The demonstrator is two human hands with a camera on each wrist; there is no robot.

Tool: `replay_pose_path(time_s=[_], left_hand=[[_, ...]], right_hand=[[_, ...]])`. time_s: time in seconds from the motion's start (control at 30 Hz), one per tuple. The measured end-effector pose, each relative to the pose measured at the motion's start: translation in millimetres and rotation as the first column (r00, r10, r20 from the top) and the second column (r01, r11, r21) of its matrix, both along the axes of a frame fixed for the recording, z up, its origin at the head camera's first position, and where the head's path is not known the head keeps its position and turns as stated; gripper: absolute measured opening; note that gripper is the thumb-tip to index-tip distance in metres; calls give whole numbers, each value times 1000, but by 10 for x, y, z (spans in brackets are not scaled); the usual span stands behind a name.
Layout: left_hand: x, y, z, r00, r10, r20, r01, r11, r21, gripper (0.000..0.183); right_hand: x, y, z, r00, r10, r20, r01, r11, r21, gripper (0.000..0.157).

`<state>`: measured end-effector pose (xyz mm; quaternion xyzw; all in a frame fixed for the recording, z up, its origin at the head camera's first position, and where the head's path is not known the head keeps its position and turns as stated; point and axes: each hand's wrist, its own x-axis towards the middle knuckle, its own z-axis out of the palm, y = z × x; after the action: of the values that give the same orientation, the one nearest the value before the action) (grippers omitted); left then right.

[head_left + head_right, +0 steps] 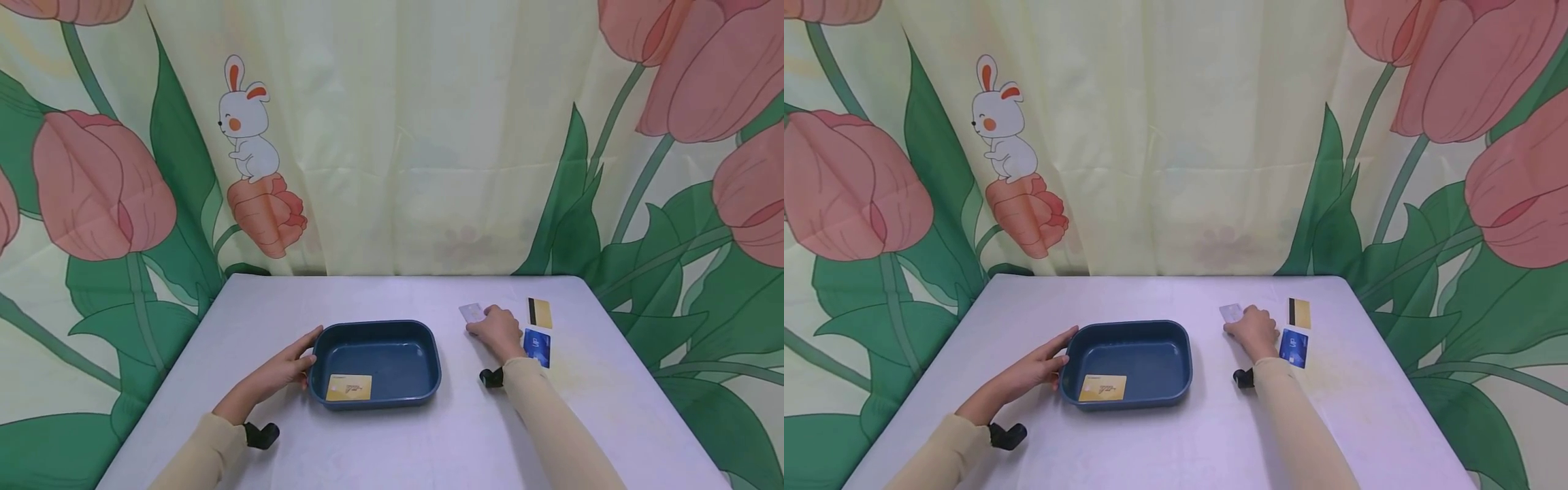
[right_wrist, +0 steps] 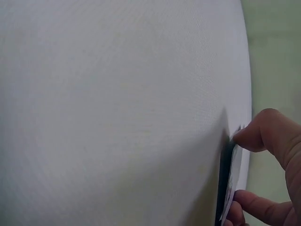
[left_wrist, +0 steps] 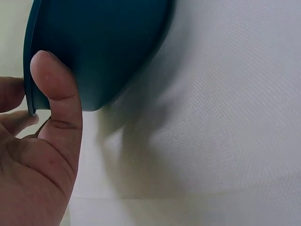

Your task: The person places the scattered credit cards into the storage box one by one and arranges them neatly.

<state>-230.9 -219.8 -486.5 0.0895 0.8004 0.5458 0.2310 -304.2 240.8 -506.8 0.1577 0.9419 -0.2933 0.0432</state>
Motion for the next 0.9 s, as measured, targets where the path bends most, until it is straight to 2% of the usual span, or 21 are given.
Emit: replay_pose_path(time_s=[0.33,0.63,0.9], left_hand=[[12,5,2,1000,8,4,-8,1000,-3,67],[5,12,33,1000,6,5,-6,1000,-13,67],[10,6,23,1000,5,12,-5,1000,-8,66]], right_hand=[[33,15,-16,1000,27,-11,-27,1000,-4,78],[42,2,42,997,49,-62,-46,997,54,76],[35,-49,133,996,48,-72,-48,999,10,76]])
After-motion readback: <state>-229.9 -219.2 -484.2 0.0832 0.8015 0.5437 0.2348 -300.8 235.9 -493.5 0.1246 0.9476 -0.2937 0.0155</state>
